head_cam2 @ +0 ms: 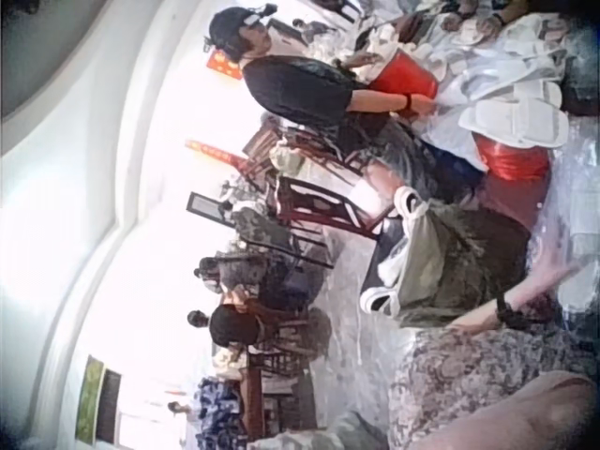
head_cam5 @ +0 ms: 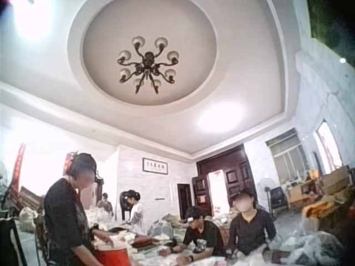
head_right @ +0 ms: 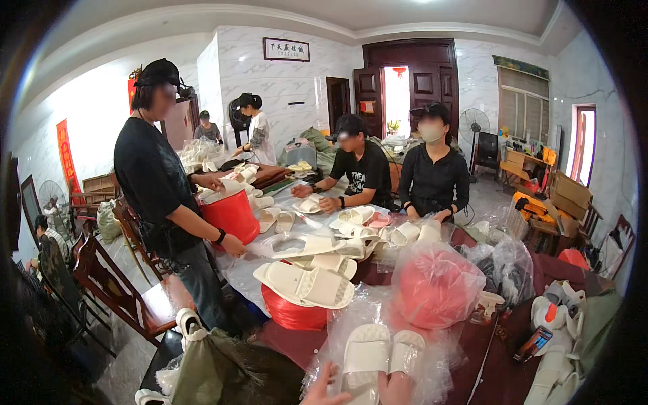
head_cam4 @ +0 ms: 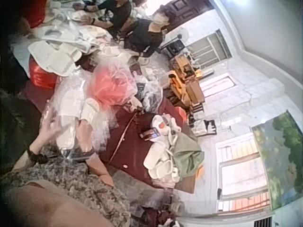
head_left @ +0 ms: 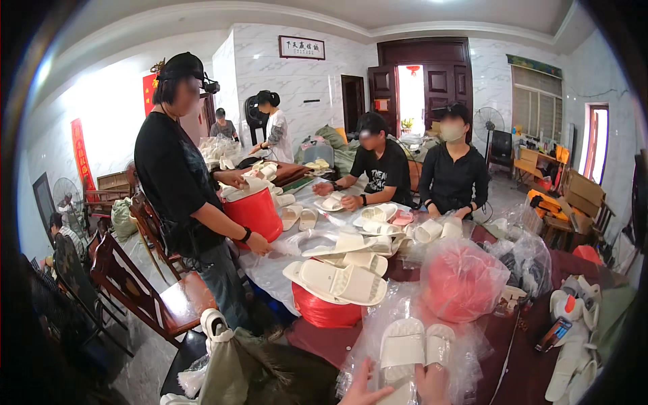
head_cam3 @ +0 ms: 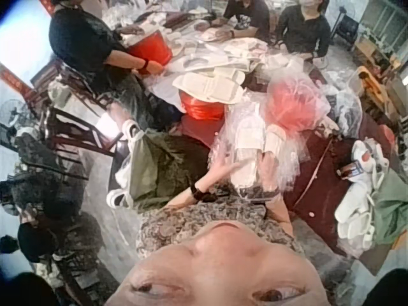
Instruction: Packing white and pink slides into plastic bags at a manufacturing station.
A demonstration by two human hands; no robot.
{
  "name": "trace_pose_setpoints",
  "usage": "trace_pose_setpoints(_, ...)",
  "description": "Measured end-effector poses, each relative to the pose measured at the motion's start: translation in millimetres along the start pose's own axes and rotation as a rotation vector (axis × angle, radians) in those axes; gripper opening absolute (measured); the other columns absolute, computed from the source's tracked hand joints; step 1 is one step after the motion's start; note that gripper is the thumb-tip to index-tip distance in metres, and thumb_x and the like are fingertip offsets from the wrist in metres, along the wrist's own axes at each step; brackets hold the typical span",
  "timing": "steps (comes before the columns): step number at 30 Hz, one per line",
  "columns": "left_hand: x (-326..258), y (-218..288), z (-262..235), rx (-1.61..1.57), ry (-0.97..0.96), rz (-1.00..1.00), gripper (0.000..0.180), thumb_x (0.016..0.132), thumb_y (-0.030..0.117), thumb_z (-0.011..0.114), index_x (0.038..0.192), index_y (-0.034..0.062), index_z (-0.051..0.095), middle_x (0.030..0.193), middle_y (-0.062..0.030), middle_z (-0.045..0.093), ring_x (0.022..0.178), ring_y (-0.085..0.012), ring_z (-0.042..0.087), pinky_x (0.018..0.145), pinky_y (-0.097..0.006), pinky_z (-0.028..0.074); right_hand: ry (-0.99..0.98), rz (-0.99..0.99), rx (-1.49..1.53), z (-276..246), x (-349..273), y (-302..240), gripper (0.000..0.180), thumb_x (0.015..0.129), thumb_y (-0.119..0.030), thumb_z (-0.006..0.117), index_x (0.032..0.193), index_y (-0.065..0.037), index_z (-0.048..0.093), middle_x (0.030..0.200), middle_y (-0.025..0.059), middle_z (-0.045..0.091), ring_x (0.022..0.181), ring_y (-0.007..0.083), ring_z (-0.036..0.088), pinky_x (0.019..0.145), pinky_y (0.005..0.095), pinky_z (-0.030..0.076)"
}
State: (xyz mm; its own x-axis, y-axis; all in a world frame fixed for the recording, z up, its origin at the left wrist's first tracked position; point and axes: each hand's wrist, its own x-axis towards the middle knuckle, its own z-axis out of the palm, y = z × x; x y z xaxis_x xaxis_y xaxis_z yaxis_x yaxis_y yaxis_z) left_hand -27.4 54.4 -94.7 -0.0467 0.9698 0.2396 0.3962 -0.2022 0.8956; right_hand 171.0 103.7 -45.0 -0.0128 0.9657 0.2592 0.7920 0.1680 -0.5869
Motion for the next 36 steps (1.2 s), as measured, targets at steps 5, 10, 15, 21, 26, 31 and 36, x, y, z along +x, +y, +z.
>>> trace_pose_setpoints(5,-10.5,30.5,25.1,-0.661,-0.043,-0.203,0.115,0.078,0.026,0.086,0.159,0.0035,0.008,0.159,-0.0215,0.024,0.137,-0.0303,0.042,0.108,-0.043,0.043,-0.034,0.001,0.120,-17.1,-4.3,-8.9,0.040,0.095,-0.031,0.060,0.084,0.008,0.067,0.080,0.0326,0.063,0.079,0.0483,0.063,0.071,0.0530,0.049)
trace_pose_setpoints(10,-18.5,13.1,38.2,-0.651,0.104,-0.103,0.103,0.082,0.022,0.084,0.157,0.0004,0.016,0.155,-0.0204,0.033,0.134,-0.0282,0.046,0.107,-0.039,0.044,0.141,0.069,0.245,2.9,0.9,4.9,0.026,0.092,-0.019,0.062,0.086,0.006,0.068,0.076,0.0263,0.066,0.073,0.0422,0.066,0.070,0.0450,0.053)
trace_pose_setpoints(15,-22.9,71.6,7.5,-0.883,-0.239,-0.582,0.072,0.086,0.022,0.080,0.144,-0.0047,0.044,0.132,-0.0163,0.060,0.123,-0.0208,0.055,0.105,-0.034,0.045,0.245,0.028,0.277,4.0,7.1,9.9,0.023,0.092,-0.015,0.061,0.090,0.007,0.067,0.077,0.0261,0.065,0.074,0.0401,0.066,0.070,0.0430,0.052)
trace_pose_setpoints(21,-31.5,48.4,10.8,-0.675,-0.595,-0.729,0.061,0.087,0.021,0.078,0.138,-0.0031,0.053,0.131,-0.0110,0.063,0.118,-0.0200,0.058,0.102,-0.033,0.047,0.374,-0.019,0.320,3.0,11.8,12.0,0.020,0.092,-0.011,0.061,0.094,0.008,0.066,0.078,0.0259,0.065,0.076,0.0375,0.066,0.070,0.0405,0.051)
trace_pose_setpoints(26,-32.0,68.8,15.6,-0.730,-0.582,-0.437,0.051,0.088,0.020,0.077,0.132,0.0019,0.060,0.123,-0.0073,0.065,0.107,-0.0157,0.059,0.091,-0.032,0.049,0.464,-0.078,0.405,8.2,20.6,18.6,0.020,0.093,-0.009,0.060,0.102,0.009,0.064,0.079,0.0239,0.063,0.075,0.0337,0.064,0.069,0.0401,0.049)
trace_pose_setpoints(31,-29.8,71.3,16.8,-0.742,-0.567,-0.479,0.042,0.090,0.021,0.072,0.128,0.0041,0.063,0.116,-0.0054,0.067,0.098,-0.0139,0.060,0.084,-0.031,0.049,0.524,-0.066,0.532,12.5,18.5,13.7,0.021,0.094,-0.010,0.060,0.103,0.008,0.060,0.078,0.0188,0.060,0.072,0.0303,0.060,0.064,0.0425,0.045)
trace_pose_setpoints(36,-27.8,68.5,14.9,-0.765,-0.505,-0.648,0.039,0.092,0.022,0.069,0.126,0.0047,0.064,0.112,-0.0048,0.067,0.094,-0.0134,0.059,0.081,-0.030,0.048,0.099,-0.188,0.297,6.8,19.0,5.0,0.015,0.093,-0.009,0.061,0.096,0.005,0.055,0.081,0.0195,0.062,0.076,0.0330,0.062,0.066,0.0435,0.047)
